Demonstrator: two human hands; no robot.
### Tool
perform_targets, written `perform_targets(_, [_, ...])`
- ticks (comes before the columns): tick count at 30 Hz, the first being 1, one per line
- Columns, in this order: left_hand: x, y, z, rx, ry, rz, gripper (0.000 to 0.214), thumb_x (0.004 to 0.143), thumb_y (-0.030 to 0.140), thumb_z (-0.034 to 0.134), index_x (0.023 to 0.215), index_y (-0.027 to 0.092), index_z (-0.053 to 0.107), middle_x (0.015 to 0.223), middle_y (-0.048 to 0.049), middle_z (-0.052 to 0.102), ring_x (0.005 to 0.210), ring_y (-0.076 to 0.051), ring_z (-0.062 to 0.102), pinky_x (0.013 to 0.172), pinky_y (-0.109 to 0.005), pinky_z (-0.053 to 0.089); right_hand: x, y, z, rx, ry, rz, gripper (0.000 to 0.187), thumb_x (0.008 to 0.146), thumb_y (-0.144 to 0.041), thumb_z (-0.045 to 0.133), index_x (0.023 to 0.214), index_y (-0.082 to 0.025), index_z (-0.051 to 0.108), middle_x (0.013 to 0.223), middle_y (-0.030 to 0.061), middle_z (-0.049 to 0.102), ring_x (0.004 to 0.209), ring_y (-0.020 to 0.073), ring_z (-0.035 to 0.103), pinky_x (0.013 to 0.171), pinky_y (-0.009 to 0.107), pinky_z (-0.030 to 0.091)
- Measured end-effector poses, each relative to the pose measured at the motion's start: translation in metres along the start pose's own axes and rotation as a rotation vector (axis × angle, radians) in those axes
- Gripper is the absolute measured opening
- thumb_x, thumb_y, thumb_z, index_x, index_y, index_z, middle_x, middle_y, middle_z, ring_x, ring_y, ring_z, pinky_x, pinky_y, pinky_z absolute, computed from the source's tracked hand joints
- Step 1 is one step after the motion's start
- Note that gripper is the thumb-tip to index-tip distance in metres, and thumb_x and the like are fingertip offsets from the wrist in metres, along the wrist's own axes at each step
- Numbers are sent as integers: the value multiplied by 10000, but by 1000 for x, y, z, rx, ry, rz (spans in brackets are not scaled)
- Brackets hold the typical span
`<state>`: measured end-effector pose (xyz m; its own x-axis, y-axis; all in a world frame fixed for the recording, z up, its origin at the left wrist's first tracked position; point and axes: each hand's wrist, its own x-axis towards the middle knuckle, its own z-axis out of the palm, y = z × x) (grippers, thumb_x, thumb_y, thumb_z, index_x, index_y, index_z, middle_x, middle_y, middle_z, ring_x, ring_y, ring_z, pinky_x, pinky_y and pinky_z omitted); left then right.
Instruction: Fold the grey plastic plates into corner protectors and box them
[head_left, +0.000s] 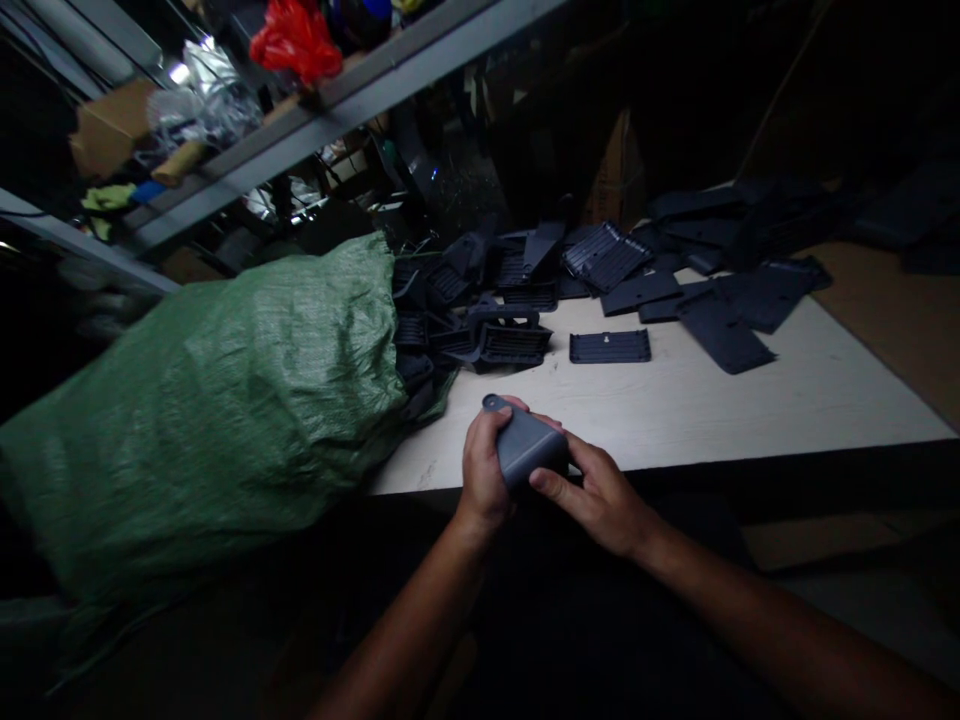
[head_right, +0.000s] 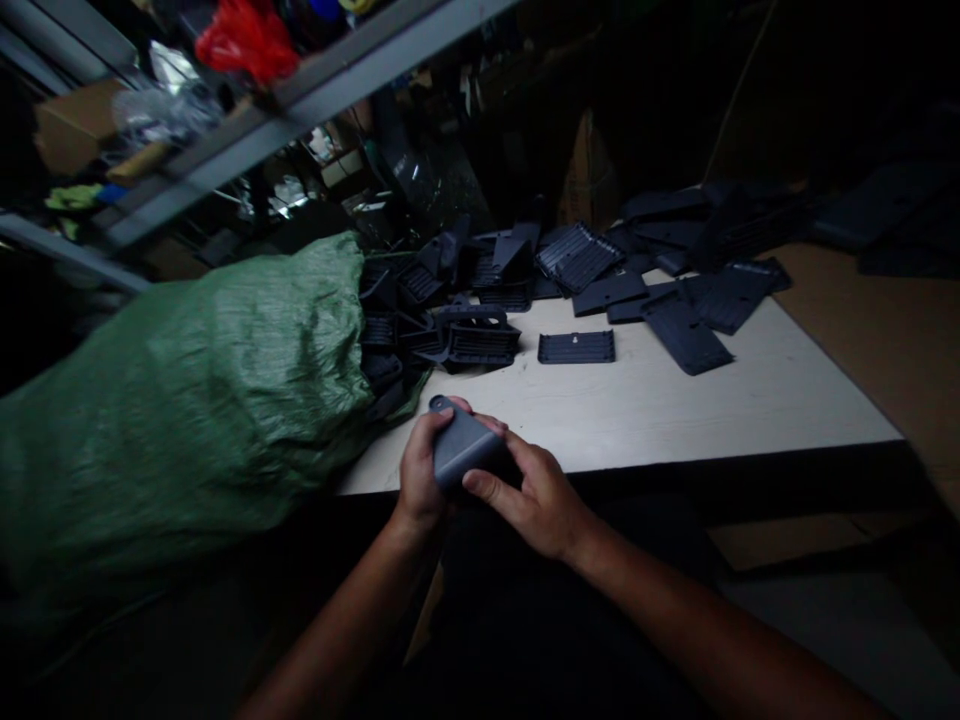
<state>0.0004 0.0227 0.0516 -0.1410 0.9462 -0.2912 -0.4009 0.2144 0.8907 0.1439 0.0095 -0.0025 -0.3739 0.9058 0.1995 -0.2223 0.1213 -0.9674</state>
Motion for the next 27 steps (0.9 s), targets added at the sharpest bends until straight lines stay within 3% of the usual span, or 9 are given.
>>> perform_targets(3, [-4, 9, -9, -102, -13, -66, 182, 850, 372, 579, 887, 201, 630, 749, -68, 756, 812, -262, 743, 804, -381, 585, -4, 5, -9, -57, -103, 55, 314, 1040, -455, 589, 1211, -219, 705, 1161, 51, 735, 1089, 236, 669, 948, 324, 499])
perform_targets(8, [-4, 7, -27, -175, 76, -198, 163, 849, 317, 570, 809, 172, 631, 718, -89, 743, 742, -237, 730, 825, -400, 593, -12, 11, -9, -149, -163, 61, 395, 1077, -442, 489, 851, -201, 705, 746, 3, 647, 689, 164, 575, 660, 292, 431])
perform_targets(14, [-32, 19, -51, -51, 15, -157, 179, 882, 370, 573, 848, 205, 634, 694, -66, 721, 821, -265, 716, 907, -424, 557, -7, 21, -14, -61, -246, 125, 354, 1055, -476, 546, 1047, -212, 782, 998, 41, 762, 937, 213, 689, 876, 320, 505])
perform_targets(16, [-46, 29, -79, 106, -38, -141, 228, 898, 433, 571, 849, 219, 630, 685, -63, 718, 835, -275, 707, 944, -435, 537, -3, 31, -31, -15, -184, 177, 383, 1035, -518, 569, 1055, -202, 784, 1049, 62, 771, 1012, 234, 699, 928, 340, 513])
perform_targets(18, [-59, 36, -126, 403, -66, -206, 302, 915, 508, 556, 868, 222, 640, 758, -74, 751, 840, -305, 716, 923, -466, 544, 2, 42, -54, 13, -93, 224, 414, 1003, -559, 605, 1033, -186, 782, 1047, 83, 775, 1025, 254, 708, 940, 365, 525])
perform_targets(20, [-69, 39, -186, 822, 9, -323, 432, 901, 638, 531, 889, 229, 670, 842, -91, 777, 873, -345, 725, 929, -514, 549, 6, 51, -79, 7, 1, 255, 439, 966, -592, 645, 1014, -178, 780, 1039, 100, 776, 1005, 271, 720, 937, 393, 534])
perform_targets(23, [-77, 40, -272, 1323, 263, -401, 682, 623, 809, 614, 969, 234, 740, 1219, -158, 764, 1315, -466, 594, 1177, -559, 398, 10, 60, -105, -9, 110, 284, 470, 918, -628, 690, 1019, -177, 779, 1056, 116, 776, 981, 284, 727, 930, 423, 543])
perform_targets(25, [-79, 43, -303, 1509, 286, -462, 741, 561, 815, 634, 993, 229, 769, 1261, -187, 748, 1348, -502, 564, 1190, -590, 378, 12, 63, -112, 4, 138, 297, 488, 903, -642, 700, 1019, -174, 778, 1052, 122, 775, 968, 283, 723, 909, 424, 553])
perform_targets(27, [-76, 49, -302, 1543, 248, -400, 709, 618, 795, 634, 1073, 271, 780, 1294, -151, 745, 1347, -481, 576, 1174, -597, 402, 12, 64, -110, 8, 146, 299, 497, 894, -648, 706, 1012, -171, 777, 1036, 126, 775, 950, 278, 718, 884, 414, 559])
